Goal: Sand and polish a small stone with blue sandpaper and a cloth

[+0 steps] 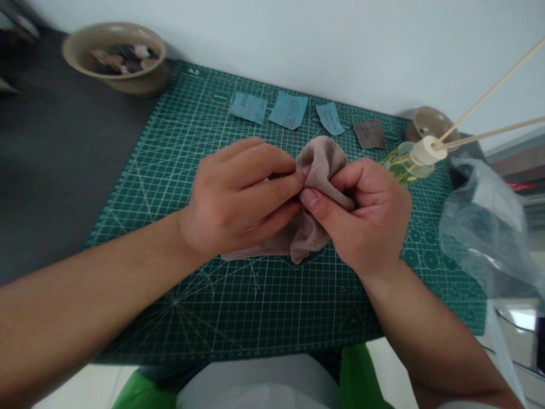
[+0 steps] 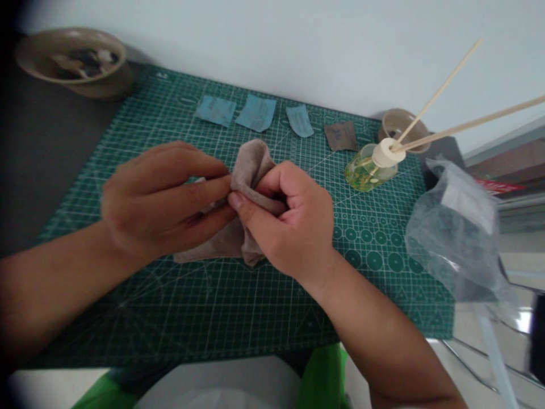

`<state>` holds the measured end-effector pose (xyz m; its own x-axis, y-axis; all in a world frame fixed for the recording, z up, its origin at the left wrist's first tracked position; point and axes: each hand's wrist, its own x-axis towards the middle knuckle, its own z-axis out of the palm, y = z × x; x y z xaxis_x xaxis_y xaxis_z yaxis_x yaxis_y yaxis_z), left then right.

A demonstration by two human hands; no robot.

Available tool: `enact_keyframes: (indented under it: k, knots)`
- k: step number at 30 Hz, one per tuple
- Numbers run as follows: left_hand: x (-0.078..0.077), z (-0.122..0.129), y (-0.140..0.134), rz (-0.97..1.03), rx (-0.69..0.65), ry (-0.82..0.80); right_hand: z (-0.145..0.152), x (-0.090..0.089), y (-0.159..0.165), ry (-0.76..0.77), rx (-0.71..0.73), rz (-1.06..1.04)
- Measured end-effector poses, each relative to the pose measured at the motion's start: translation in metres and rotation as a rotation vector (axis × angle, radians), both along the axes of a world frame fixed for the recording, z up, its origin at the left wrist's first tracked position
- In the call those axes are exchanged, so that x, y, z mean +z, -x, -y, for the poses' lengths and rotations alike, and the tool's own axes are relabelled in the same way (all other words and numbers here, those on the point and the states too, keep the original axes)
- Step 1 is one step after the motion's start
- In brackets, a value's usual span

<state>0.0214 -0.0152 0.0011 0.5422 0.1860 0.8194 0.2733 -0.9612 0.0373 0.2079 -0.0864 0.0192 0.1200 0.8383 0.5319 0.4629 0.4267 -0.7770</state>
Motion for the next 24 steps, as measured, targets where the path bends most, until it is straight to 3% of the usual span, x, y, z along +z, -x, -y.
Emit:
enact_keyframes:
  k: [9,14,19,24]
  knots:
    - [0.000,-0.001,0.001,-0.012,-0.087,-0.008,0.003,0.004,-0.008,0.006,0.087,0.092]
    - [0.000,-0.001,0.003,0.002,-0.108,0.119,0.003,0.005,-0.010,-0.013,0.099,0.132]
    - [0.006,0.002,0.002,0.085,-0.176,0.311,-0.003,0.002,-0.011,0.040,0.074,-0.047]
    - [0.009,0.004,0.001,0.103,-0.175,0.338,-0.006,-0.002,-0.012,0.140,0.137,-0.296]
